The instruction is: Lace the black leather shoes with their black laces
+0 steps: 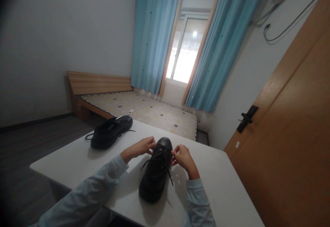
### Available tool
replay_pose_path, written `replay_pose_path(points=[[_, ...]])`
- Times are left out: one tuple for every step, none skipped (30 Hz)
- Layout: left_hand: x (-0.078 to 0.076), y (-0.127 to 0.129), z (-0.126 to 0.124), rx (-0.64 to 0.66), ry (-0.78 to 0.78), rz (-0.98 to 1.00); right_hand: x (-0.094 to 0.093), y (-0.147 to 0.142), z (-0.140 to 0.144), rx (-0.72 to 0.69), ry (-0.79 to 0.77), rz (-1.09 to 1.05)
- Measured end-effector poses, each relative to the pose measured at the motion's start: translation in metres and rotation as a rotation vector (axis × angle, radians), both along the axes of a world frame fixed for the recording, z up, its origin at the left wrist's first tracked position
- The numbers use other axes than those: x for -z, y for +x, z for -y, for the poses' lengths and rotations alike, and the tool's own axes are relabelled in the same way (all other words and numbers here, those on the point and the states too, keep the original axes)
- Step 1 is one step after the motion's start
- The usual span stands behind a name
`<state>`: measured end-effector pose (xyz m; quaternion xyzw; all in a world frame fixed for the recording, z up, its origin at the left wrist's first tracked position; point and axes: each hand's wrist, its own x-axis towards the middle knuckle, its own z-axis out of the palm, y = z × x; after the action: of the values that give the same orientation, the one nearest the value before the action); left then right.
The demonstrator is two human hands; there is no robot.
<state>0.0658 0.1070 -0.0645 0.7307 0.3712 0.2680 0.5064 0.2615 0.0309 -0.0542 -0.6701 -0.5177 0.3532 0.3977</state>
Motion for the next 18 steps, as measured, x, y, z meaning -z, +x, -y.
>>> replay_pose_path(points=[[0.0, 0.0, 0.0, 0.001, 0.002, -0.005, 0.0, 0.0, 0.0, -0.004, 0.0, 0.005], [-0.001, 0.0, 0.0, 0.001, 0.011, -0.011, 0.001, 0.0, 0.0, -0.007, -0.001, 0.012], [-0.001, 0.0, 0.0, -0.003, 0.026, -0.019, 0.002, 0.0, 0.0, -0.011, -0.003, 0.022], [-0.001, 0.001, 0.001, -0.01, 0.048, -0.029, 0.002, 0.0, 0.0, -0.018, -0.006, 0.032], [-0.002, 0.001, 0.001, -0.023, 0.077, -0.042, 0.002, 0.0, 0.0, -0.028, -0.011, 0.042], [-0.003, 0.002, 0.001, -0.042, 0.116, -0.059, 0.002, 0.001, -0.001, -0.046, -0.014, 0.05], [-0.004, 0.002, 0.002, -0.064, 0.16, -0.078, 0.002, 0.001, -0.001, -0.069, -0.014, 0.055], [-0.005, 0.002, 0.002, -0.087, 0.21, -0.098, 0.001, 0.002, -0.001, -0.094, -0.01, 0.057], [-0.006, 0.002, 0.002, -0.105, 0.263, -0.12, 0.0, 0.002, -0.001, -0.119, -0.002, 0.058], [-0.007, 0.002, 0.002, -0.116, 0.318, -0.144, -0.001, 0.003, -0.001, -0.142, 0.008, 0.06], [-0.009, 0.002, 0.002, -0.123, 0.374, -0.167, -0.002, 0.003, -0.001, -0.163, 0.023, 0.065], [-0.01, 0.002, 0.002, -0.124, 0.426, -0.185, -0.004, 0.004, -0.001, -0.178, 0.04, 0.073], [-0.012, 0.002, 0.003, -0.123, 0.471, -0.192, -0.005, 0.003, -0.002, -0.19, 0.062, 0.082], [-0.013, 0.002, 0.003, -0.121, 0.508, -0.185, -0.006, 0.003, -0.002, -0.198, 0.087, 0.089], [-0.015, 0.002, 0.004, -0.118, 0.535, -0.161, -0.007, 0.002, -0.002, -0.203, 0.117, 0.095], [-0.017, 0.002, 0.006, -0.115, 0.556, -0.123, -0.008, 0.001, -0.002, -0.201, 0.148, 0.102], [-0.019, 0.002, 0.007, -0.108, 0.572, -0.079, -0.009, 0.0, -0.003, -0.192, 0.181, 0.114], [-0.02, 0.002, 0.009, -0.097, 0.588, -0.037, -0.01, -0.002, -0.003, -0.179, 0.218, 0.135]])
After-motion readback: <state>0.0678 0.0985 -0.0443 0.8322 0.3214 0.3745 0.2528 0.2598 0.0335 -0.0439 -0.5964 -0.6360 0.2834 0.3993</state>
